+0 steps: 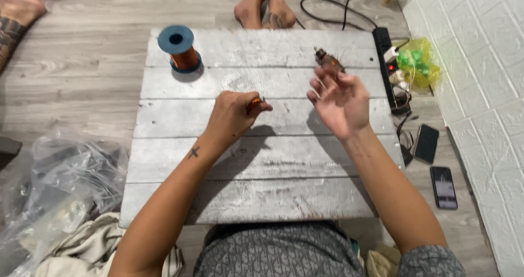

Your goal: The person manipulates thin copper wires with a small tool to repair an electric motor component on a wooden table.

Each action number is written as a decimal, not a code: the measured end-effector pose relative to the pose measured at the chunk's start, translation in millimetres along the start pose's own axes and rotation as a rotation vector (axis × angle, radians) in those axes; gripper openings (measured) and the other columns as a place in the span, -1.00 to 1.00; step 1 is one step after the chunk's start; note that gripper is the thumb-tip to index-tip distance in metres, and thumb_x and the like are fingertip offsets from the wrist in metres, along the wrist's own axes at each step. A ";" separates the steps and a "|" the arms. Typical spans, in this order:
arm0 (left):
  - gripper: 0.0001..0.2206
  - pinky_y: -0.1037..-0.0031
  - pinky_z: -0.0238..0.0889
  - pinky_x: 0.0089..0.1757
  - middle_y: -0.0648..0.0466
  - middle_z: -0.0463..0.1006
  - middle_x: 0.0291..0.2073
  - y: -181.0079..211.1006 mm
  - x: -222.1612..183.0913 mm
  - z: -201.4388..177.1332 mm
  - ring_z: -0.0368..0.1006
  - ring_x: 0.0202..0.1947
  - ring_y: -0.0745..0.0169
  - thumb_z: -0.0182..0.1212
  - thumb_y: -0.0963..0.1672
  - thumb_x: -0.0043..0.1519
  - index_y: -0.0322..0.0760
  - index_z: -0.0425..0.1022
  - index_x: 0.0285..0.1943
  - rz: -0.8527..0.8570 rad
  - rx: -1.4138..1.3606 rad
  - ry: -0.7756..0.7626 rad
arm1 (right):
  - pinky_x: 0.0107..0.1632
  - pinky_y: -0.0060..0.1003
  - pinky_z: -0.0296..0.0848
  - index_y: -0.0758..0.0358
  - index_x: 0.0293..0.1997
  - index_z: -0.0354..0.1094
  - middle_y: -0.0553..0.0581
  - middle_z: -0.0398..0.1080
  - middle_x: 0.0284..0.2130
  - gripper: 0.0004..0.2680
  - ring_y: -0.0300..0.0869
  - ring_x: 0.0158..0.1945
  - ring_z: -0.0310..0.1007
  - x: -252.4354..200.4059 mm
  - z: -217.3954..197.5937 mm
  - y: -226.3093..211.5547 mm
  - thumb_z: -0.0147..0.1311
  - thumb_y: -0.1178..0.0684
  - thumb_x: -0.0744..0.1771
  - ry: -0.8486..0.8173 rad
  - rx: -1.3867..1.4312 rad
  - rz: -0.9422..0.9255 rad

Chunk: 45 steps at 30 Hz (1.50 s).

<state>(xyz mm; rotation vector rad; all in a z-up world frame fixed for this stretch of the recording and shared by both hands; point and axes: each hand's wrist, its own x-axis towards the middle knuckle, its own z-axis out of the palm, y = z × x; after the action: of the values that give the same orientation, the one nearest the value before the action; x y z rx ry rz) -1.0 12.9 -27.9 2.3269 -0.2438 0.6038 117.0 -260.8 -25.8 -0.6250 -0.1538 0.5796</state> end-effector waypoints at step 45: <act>-0.73 0.05 0.43 -0.32 -0.07 0.54 -0.68 -17.0 -4.1 14.1 0.60 -0.52 -0.34 0.52 -0.09 0.26 -0.25 0.56 -0.44 -0.038 0.056 -0.104 | 0.16 0.04 0.62 0.12 0.46 0.39 0.24 0.33 0.08 -0.51 0.12 0.06 0.48 9.4 97.0 -73.3 -0.06 0.29 0.31 -0.107 -1.726 -0.574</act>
<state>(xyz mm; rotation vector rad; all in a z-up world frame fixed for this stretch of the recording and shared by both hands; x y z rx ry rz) 6.1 15.8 -49.0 2.4149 -0.2330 0.4775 129.2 -254.6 95.4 -2.1124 -0.9461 -0.2424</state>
